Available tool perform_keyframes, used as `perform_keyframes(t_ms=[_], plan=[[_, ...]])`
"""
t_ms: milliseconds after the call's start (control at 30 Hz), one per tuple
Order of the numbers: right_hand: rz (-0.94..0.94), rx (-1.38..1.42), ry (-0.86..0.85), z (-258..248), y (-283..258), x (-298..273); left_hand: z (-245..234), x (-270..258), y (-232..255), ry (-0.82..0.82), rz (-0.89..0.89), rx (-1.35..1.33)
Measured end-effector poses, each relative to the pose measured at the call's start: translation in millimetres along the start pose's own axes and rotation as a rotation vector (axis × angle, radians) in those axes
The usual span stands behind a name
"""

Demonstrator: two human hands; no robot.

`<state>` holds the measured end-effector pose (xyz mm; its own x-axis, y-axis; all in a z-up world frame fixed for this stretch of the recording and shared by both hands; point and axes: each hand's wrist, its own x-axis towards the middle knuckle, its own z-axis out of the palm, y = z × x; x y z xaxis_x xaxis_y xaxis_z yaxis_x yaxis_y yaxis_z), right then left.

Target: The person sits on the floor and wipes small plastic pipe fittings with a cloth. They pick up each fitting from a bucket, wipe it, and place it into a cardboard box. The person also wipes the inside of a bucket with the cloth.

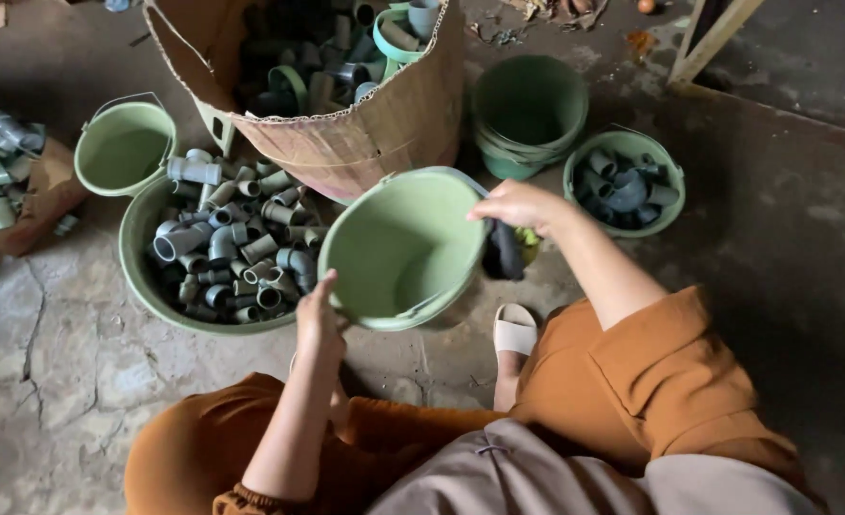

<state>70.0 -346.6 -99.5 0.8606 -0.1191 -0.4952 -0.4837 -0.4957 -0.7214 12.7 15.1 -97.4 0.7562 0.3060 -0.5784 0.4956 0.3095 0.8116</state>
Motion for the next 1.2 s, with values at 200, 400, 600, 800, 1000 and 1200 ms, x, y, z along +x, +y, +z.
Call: perform_keyframes(t_ms=[200, 400, 600, 800, 1000, 1200], plan=[[-0.039, -0.097, 0.277, -97.4, -5.6, -31.1, 11.1, -35.5, -1.5, -0.314, -0.177, 0.056], [0.009, -0.009, 0.731, -161.4, 68.2, 18.0, 7.4, -55.1, 9.3, -0.426, -0.187, 0.016], [-0.103, 0.55, 1.011, -137.1, 29.5, 29.9, 3.8, -59.2, 11.8, -0.476, -0.176, -0.007], [0.142, 0.854, 0.974, -135.1, 16.8, 96.0, 5.1, -59.1, 19.9, -0.441, -0.231, 0.047], [0.106, 0.928, 1.023, -116.6, 45.9, 168.5, 3.4, -55.1, 24.2, -0.392, -0.242, 0.069], [0.282, 0.814, 0.858, -95.0, 69.0, 188.5, -0.6, -47.9, 17.0, -0.412, -0.215, 0.06]])
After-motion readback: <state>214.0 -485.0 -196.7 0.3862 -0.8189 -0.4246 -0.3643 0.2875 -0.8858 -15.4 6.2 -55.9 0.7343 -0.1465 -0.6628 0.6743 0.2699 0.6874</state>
